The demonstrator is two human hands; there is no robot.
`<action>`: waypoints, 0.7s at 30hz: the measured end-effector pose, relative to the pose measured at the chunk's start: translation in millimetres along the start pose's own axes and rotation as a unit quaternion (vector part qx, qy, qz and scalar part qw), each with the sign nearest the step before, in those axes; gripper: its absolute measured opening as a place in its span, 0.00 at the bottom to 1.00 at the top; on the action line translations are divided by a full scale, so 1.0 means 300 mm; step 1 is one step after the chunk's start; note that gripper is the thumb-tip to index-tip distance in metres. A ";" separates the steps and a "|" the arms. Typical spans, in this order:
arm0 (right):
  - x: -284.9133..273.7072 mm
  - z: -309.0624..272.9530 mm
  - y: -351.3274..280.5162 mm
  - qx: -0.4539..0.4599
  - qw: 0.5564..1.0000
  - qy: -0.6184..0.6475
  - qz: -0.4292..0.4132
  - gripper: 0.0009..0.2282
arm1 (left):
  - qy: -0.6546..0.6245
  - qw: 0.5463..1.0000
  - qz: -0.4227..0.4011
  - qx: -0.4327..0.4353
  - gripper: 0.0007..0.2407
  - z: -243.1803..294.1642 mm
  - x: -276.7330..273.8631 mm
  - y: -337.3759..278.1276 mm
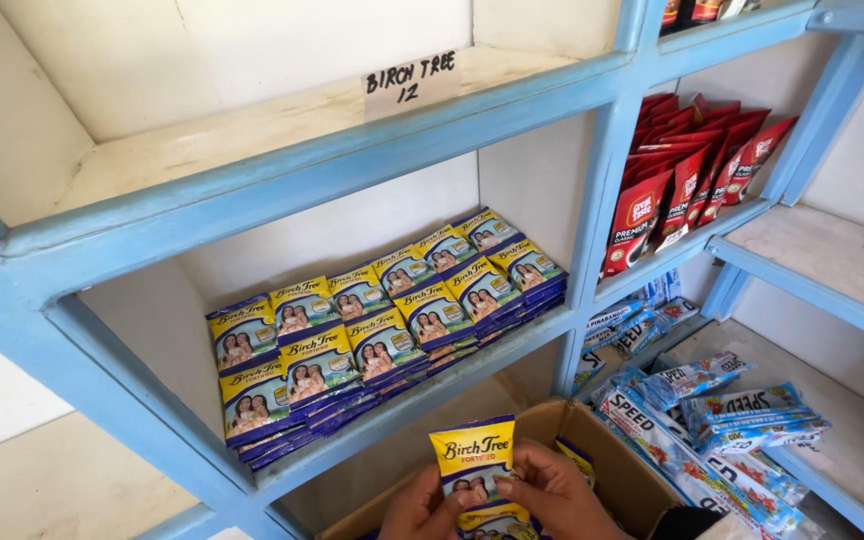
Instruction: Stocking milk powder sachets from a cardboard box onto grocery store shelves.
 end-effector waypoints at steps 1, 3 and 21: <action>-0.022 0.030 0.009 -0.005 1.000 0.008 0.008 0.10 | -0.004 1.000 -0.005 0.004 0.16 -0.010 0.001 0.003; -0.018 0.020 0.016 0.020 0.999 0.022 0.013 0.09 | -0.017 1.000 -0.016 0.010 0.16 0.039 0.003 -0.016; 0.120 -0.135 -0.018 0.039 0.997 0.047 -0.045 0.14 | -0.069 0.992 -0.031 0.098 0.15 -0.116 -0.043 0.022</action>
Point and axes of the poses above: each hand's wrist, its own y-axis towards the middle knuckle, its own x-axis out of the palm, z = x × y, the point moved 2 cm from there along y, towards the middle knuckle, and after that the axes turned 5 degrees about z, right-handed, at the moved point
